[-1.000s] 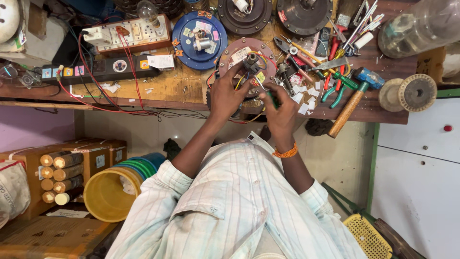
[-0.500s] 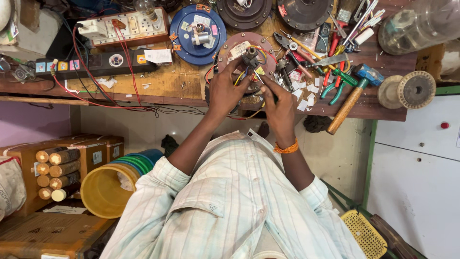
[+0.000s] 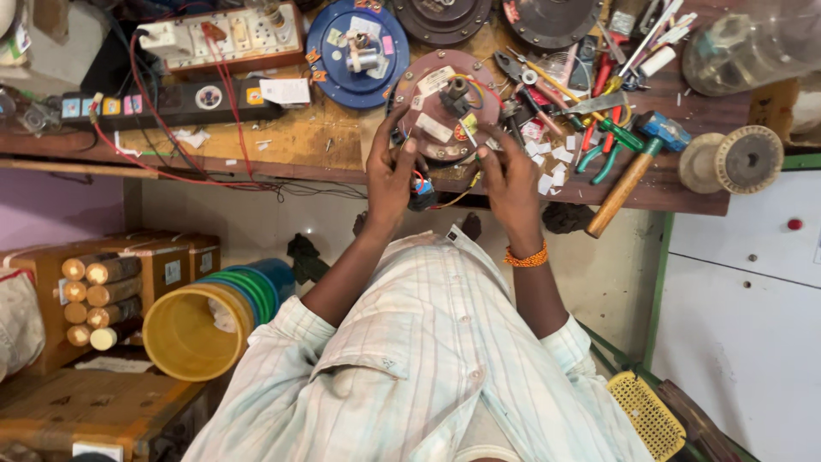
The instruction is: The person uses a screwdriver to remove screws from a black plastic housing, then separates the casing to expose internal wiring and components. They manipulate the wires and internal parts with their hands, inspecting the assembly before placing the casing aside.
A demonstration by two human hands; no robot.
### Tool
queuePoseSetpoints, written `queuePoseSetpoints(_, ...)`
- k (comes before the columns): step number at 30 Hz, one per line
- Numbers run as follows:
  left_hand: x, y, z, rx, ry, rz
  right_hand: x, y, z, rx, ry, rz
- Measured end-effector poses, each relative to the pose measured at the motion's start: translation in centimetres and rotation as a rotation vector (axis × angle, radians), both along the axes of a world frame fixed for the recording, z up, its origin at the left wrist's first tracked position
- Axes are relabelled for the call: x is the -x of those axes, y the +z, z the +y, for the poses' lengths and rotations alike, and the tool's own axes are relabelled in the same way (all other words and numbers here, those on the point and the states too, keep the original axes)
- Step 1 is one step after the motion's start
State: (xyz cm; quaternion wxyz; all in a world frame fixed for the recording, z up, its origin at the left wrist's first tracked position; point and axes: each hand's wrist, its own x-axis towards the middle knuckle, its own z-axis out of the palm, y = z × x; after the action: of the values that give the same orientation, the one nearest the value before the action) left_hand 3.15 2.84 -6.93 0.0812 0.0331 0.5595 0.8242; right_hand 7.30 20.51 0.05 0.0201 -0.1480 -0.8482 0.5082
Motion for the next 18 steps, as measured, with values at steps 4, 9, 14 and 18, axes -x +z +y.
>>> queuePoseSetpoints(4, -0.8, -0.7, -1.3, -0.194, 0.019, -0.112, 0.3, -0.6, -0.1, -0.11, 0.148, 0.403)
queuePoseSetpoints(9, 0.1, -2.1, -2.6, -0.548, -0.032, -0.265, -1.6, -3.1, -0.4, -0.176, 0.075, 0.138)
queuePoseSetpoints(14, 0.6, -2.5, -4.1, -0.668, -0.065, -0.253, -4.2, -5.0, -0.9, 0.322, 0.033, 0.012)
queuePoseSetpoints(18, 0.8, -2.4, -4.6, -0.75, -0.093, -0.209, -3.6, -5.5, -1.2, 0.339, 0.056, 0.007)
